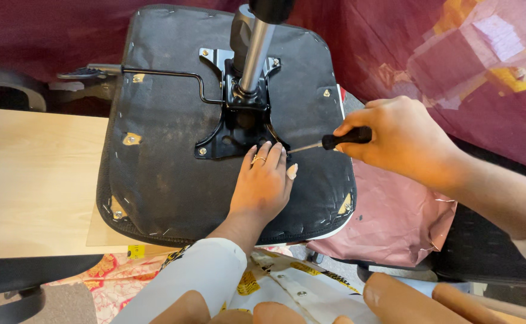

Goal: The person uses a screwdriver to unscrew screws from the black metal seat mounting plate on the underside of an office chair seat, steadying the plate with the other hand and repositioning the screwdriver between screws on the seat resting on a board on the floor.

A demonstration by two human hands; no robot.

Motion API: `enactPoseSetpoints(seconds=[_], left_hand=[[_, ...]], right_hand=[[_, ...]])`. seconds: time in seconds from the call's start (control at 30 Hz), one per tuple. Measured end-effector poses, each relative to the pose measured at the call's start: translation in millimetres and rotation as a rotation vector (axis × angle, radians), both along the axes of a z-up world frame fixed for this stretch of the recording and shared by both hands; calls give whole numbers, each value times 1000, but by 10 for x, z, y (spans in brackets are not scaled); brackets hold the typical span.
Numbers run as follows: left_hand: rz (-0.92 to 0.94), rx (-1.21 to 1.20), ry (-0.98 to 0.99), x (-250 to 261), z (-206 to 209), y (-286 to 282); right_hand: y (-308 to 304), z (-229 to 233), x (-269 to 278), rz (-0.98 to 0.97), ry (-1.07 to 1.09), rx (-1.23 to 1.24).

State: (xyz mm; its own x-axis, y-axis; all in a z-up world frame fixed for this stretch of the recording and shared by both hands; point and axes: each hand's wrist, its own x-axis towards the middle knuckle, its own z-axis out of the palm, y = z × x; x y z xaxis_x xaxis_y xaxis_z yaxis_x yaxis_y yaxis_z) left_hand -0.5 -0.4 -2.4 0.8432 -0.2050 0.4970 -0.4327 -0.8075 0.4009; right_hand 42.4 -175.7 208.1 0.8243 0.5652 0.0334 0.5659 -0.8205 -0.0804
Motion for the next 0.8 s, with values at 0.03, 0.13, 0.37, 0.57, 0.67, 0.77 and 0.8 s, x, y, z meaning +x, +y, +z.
enactPoseSetpoints(seconds=[0.03, 0.13, 0.37, 0.57, 0.67, 0.77, 0.8], left_hand=[[-2, -4, 7, 6, 2, 3], [-7, -10, 20, 16, 1, 5], [-18, -3, 14, 14, 10, 28], [-13, -2, 20, 6, 4, 29], [7, -6, -4, 5, -12, 23], [8, -12, -20, 21, -18, 16], [2, -23, -17, 26, -18, 17]], right_hand=[[26, 12, -17, -206, 98, -8], [58, 61, -8, -499, 324, 88], [-178, 24, -74, 116, 119, 274], [-300, 141, 36, 708, -200, -249], [-236, 124, 83, 787, -248, -177], [-161, 78, 153, 674, -167, -38], [-144, 69, 167, 598, -146, -26]])
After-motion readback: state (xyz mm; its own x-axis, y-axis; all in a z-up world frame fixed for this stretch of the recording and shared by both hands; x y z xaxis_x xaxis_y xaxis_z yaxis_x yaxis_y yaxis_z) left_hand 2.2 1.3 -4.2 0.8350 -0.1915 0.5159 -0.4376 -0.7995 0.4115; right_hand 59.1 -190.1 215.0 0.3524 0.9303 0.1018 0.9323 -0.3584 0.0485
